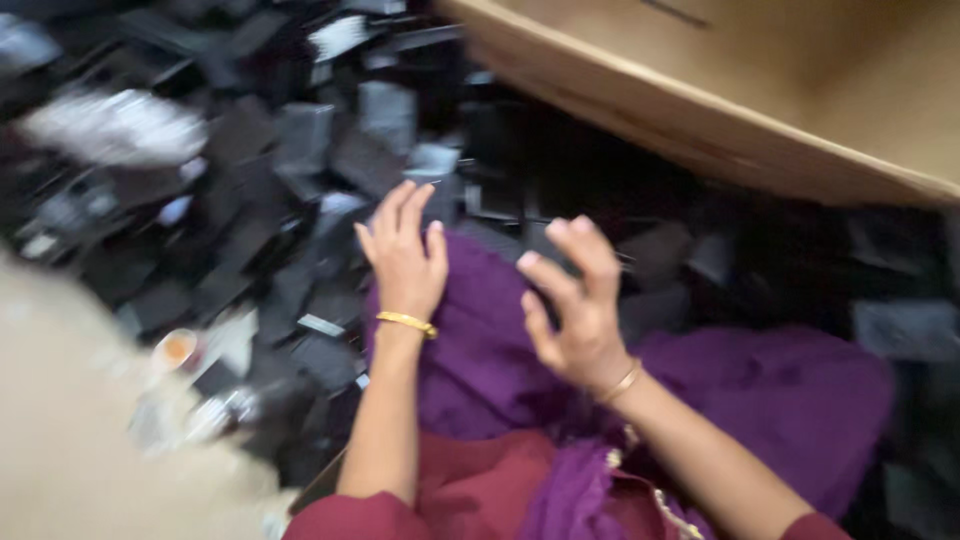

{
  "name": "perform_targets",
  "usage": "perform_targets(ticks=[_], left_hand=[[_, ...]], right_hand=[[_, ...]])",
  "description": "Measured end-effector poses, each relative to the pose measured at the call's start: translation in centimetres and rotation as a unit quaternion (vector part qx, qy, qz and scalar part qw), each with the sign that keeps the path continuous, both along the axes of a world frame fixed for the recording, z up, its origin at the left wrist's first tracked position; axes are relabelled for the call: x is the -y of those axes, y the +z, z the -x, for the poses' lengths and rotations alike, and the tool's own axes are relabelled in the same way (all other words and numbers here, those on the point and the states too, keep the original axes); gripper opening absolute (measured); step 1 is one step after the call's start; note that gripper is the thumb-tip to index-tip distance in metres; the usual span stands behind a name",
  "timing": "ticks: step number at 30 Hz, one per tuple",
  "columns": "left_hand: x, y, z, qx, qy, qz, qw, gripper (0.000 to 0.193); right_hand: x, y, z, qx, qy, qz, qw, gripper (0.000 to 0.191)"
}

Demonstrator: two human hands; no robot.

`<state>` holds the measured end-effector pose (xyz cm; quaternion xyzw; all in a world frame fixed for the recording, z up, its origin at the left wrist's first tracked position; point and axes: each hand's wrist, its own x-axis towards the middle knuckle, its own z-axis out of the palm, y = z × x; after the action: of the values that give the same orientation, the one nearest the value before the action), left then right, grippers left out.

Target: The person sits on the floor and repeatedly picks up small black plastic graters from a large pile, inspects them, and places them into a cardboard box. The person then transfers the sorted graters from one box to another, arranging them in rows. Finally, the person picks up a small cup containing a brown powder and holds it.

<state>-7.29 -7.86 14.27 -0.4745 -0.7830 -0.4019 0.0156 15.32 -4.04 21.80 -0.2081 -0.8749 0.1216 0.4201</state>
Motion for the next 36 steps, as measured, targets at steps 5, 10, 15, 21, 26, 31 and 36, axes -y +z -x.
perform_targets(ticks=[5,10,15,21,26,31,36], left_hand=[[1.9,-2.3,3.3,0.093,0.153,-0.113,0.977,0.05],[4.3,5.0,4.5,0.066,0.139,-0.173,0.973,0.045],[11.9,11.6,11.7,-0.061,0.123,-0.136,0.981,0.042],[22.4,-0.2,24.9,-0.011,0.338,0.159,0.928,0.047],[27.4,-13.5,23.1,0.04,0.33,0.284,0.899,0.077],[26.7,-16.2,22.5,0.036,0.351,0.258,0.9,0.083],[26.4,-17.3,22.6,0.044,0.341,0.273,0.898,0.071]], right_hand=[[5.6,-4.0,4.5,0.147,0.255,0.092,0.951,0.04],[5.7,-6.2,4.1,0.205,0.232,-0.001,0.951,0.03],[4.7,-6.7,3.2,0.198,0.241,0.006,0.95,0.028],[5.1,-7.0,3.3,0.192,0.24,0.008,0.952,0.028],[4.9,-6.9,2.9,0.203,0.24,0.008,0.949,0.03],[5.2,-6.7,2.9,0.211,0.229,0.006,0.95,0.03],[5.4,-6.3,2.9,0.221,0.221,-0.002,0.95,0.03]])
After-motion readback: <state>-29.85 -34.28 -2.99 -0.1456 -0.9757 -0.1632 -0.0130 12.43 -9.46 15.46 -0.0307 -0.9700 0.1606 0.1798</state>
